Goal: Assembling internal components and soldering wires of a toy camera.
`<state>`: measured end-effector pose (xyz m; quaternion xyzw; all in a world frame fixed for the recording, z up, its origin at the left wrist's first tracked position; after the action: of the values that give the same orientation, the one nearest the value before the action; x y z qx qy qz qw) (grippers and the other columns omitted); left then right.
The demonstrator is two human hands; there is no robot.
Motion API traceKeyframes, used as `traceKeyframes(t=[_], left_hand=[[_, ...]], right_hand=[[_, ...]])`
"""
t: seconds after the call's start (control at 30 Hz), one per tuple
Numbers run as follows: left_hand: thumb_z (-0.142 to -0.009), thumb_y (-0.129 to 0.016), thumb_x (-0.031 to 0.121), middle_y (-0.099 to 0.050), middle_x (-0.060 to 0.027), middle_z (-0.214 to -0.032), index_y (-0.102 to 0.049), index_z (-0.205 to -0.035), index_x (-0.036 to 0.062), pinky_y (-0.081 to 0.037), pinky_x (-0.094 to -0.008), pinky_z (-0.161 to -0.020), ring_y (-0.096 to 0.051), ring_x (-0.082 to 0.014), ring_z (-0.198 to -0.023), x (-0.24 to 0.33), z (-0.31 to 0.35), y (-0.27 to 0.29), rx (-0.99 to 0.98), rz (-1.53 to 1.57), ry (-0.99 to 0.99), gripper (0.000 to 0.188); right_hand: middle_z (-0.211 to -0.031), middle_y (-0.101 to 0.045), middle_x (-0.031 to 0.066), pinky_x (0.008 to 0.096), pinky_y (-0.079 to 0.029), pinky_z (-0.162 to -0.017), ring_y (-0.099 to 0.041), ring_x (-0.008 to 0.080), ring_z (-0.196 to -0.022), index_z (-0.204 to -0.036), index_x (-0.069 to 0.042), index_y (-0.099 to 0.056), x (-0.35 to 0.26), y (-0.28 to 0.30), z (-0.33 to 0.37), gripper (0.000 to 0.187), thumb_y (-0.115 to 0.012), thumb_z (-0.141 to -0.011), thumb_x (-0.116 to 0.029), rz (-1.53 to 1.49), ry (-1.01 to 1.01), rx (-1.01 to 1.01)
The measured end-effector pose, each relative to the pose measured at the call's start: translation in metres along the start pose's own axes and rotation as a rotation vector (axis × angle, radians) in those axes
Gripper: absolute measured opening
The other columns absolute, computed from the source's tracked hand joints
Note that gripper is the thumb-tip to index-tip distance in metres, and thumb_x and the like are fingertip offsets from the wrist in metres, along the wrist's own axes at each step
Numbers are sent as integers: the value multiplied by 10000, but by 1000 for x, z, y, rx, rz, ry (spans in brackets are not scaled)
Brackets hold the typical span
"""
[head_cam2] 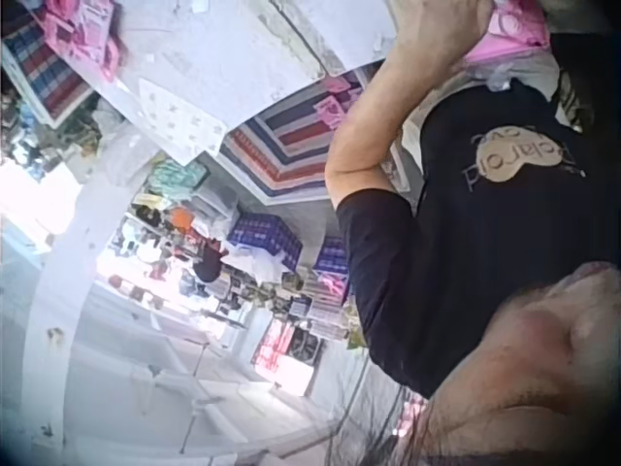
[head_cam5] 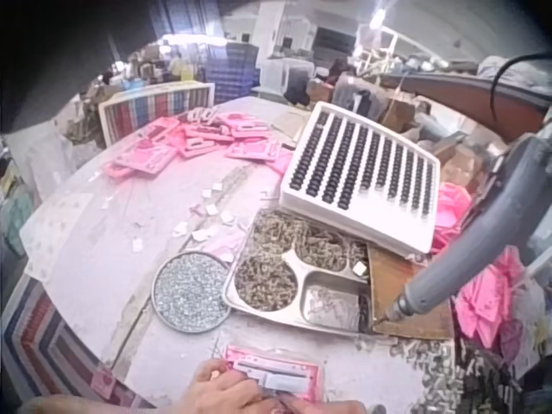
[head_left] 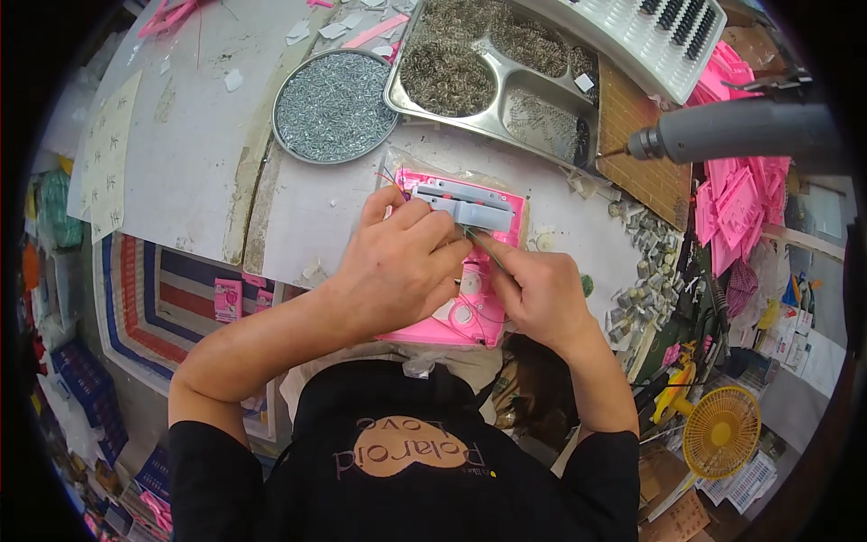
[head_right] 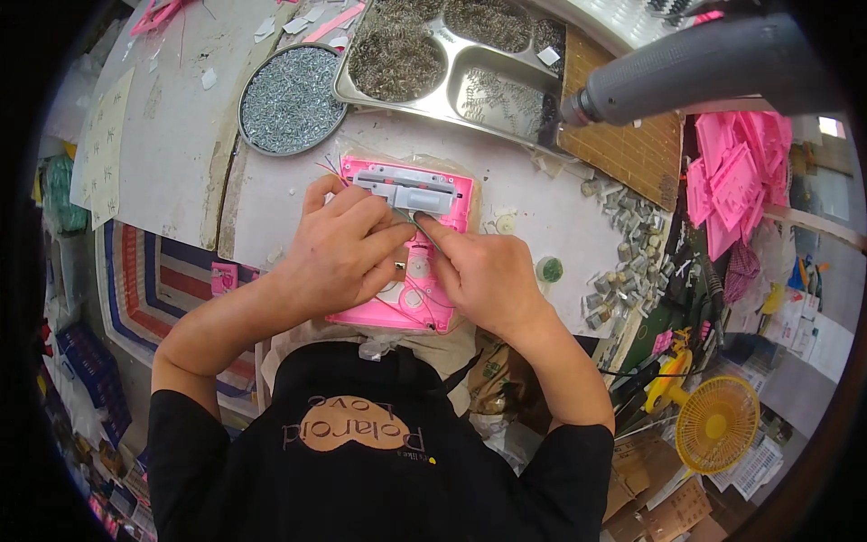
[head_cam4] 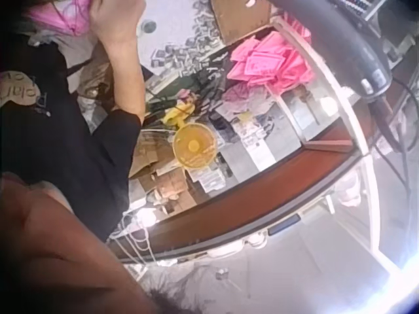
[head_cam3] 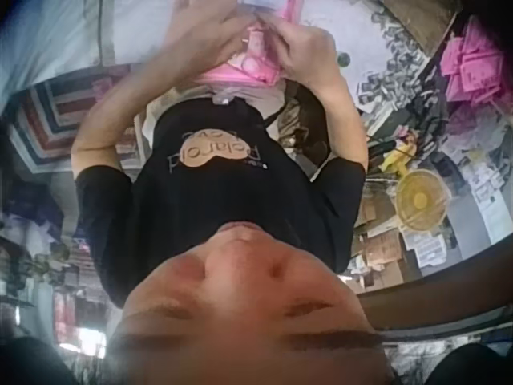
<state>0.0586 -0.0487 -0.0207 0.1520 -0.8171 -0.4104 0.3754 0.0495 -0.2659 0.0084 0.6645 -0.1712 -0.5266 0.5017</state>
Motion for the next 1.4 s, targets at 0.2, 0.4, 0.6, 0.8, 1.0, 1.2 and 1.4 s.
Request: traceKeyframes(t=[0.2, 0.4, 0.6, 0.8, 1.0, 1.2, 1.4], left_hand=[[-749, -785, 237, -581, 14, -907, -735, -1109, 126, -387, -459, -954, -579, -196, -895, -6, -5, 6, -99, -35, -124, 380], [-725, -792, 249, -585, 7, -920, -720, -1095, 113, -419, -439, -938, -576, -191, -878, -13, -8, 6, -146, -69, -279, 401], [-719, -777, 210, -590, -2, -914, -720, -1055, 108, -437, -439, -922, -592, -202, -875, -13, -15, 7, -295, -55, -278, 356], [-707, -768, 183, -574, -9, -900, -727, -1093, 110, -429, -440, -923, -595, -223, -886, -2, -11, 13, -232, 14, -194, 396], [-788, -692, 193, -563, -16, -915, -703, -1063, 102, -442, -399, -853, -576, -182, -882, 41, 37, 27, -270, 170, -349, 290], [-822, -690, 243, -539, -3, -876, -652, -886, 130, -445, -372, -821, -576, -179, -872, 47, 74, 23, -346, 128, -411, 135], [-805, -807, 350, -537, -8, -811, -609, -815, 129, -497, -352, -683, -591, -194, -766, 26, 83, 51, -333, 141, -143, 296]], right_hand=[[-696, -666, 127, 332, -498, -555, -655, 223, -578, -1303, -46, -705, 10, -1, 20, 354, -641, -955, -64, -363, -40, 248], [-703, -649, 30, 276, -470, -562, -595, 100, -606, -1262, 20, -714, -11, 23, 84, 303, -642, -984, -77, -1133, -423, 228], [-740, -637, 60, 310, -485, -622, -613, 178, -665, -1192, 21, -737, -51, 17, 94, 243, -663, -978, -67, -874, -54, -70], [-917, -647, 114, 334, -500, -704, -632, 227, -801, -1250, 4, -709, -82, -2, 81, 267, -661, -1000, -74, -1258, 102, -87], [-971, -692, 142, 321, -529, -678, -648, 225, -767, -1230, 42, -711, -88, 8, 63, 332, -695, -1004, -202, -1012, 297, -88], [-1004, -652, 81, 530, -454, -975, -587, 307, -980, -1128, -24, -750, -36, -10, 39, 628, -717, -848, -585, -173, 300, 161], [-1021, -635, 66, 599, -349, -1087, -541, 290, -1041, -1180, -43, -733, -52, -42, 42, 589, -772, -812, -501, 23, 249, 122]])
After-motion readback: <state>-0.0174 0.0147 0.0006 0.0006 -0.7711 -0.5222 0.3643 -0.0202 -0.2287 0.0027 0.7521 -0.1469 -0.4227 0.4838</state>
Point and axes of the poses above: each hand's wrist, its own z-axis away from the middle knuckle, its own y-axis out of the back of the hand, x = y × z, the point moved 1 cm from there along -z, towards the middle knuckle
